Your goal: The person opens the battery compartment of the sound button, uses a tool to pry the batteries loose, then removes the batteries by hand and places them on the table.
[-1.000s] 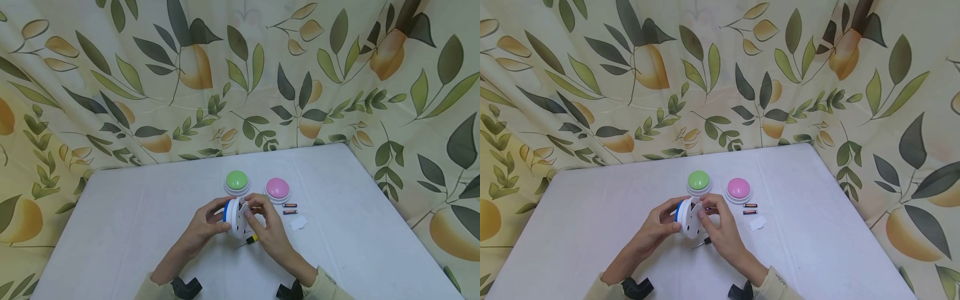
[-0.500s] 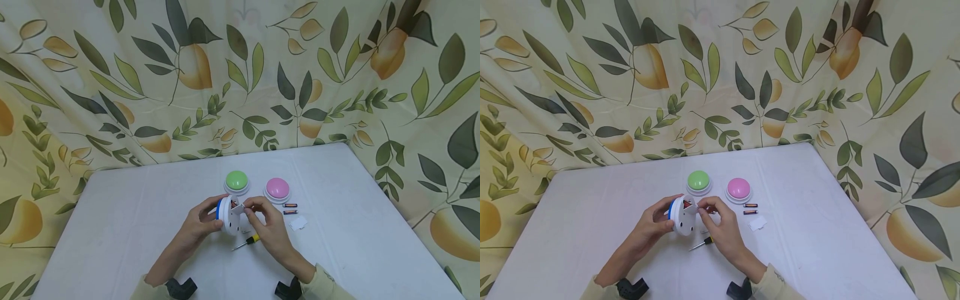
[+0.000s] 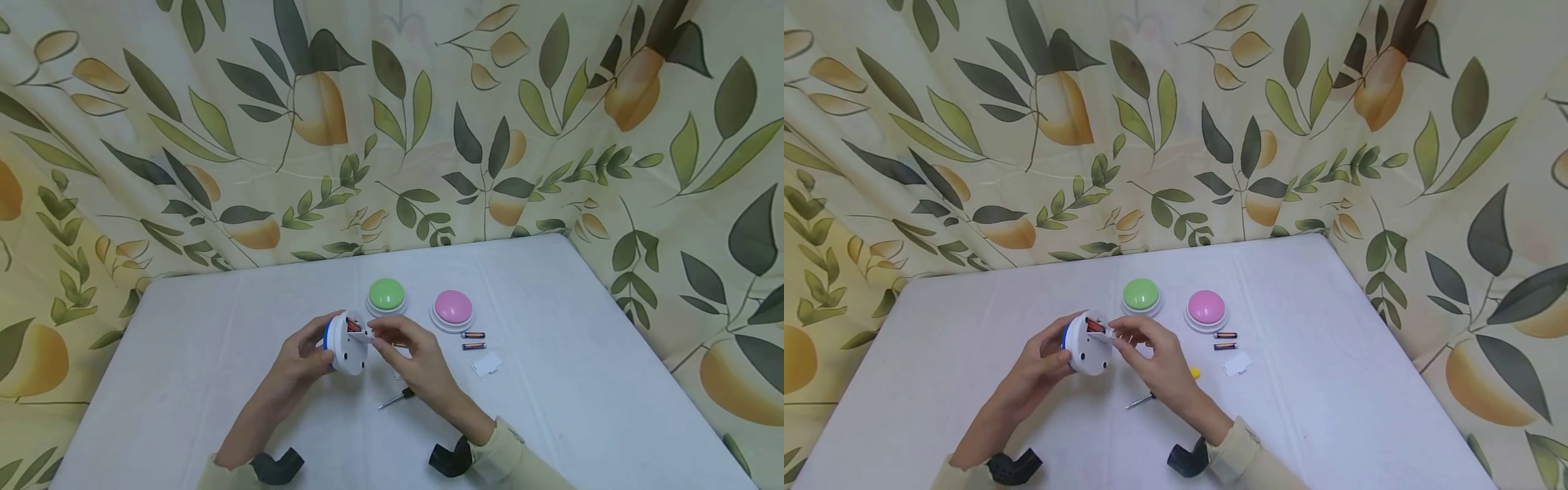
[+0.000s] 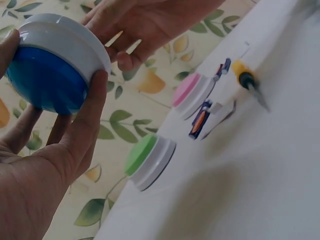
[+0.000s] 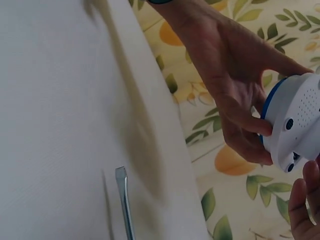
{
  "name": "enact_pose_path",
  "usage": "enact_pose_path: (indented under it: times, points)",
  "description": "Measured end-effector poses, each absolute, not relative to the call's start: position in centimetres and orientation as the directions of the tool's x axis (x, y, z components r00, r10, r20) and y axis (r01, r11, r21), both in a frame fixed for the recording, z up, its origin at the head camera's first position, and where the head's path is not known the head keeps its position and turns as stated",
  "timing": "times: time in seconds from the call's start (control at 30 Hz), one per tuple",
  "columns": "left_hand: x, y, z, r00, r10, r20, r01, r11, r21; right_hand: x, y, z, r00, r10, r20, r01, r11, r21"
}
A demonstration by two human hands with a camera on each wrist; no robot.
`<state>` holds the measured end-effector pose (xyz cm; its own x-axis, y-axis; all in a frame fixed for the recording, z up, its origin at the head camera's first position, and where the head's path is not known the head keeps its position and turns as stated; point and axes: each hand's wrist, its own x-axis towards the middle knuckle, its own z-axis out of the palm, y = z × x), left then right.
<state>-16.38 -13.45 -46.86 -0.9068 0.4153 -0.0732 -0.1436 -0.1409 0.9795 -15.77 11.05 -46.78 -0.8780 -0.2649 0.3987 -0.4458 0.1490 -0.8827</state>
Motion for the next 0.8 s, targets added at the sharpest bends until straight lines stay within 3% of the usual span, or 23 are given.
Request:
enact_pose_path:
  times: [0.43, 0.8]
  points:
    - [-17.2, -16.9, -45.4, -0.959, 0.281, -0.027, -0.083, -0.189, 0.978, -16.7, 8.2, -46.5, -0.877, -0.242, 0.415, -0.458, 0.159, -0.875]
    - [-16.9, -19.4, -44.1, -0.972, 0.228, 0.066, -0.015, -0.338, 0.941, -16.7, 5.3, -47.6, -0.876, -0.365, 0.316, -0.465, 0.46, -0.756]
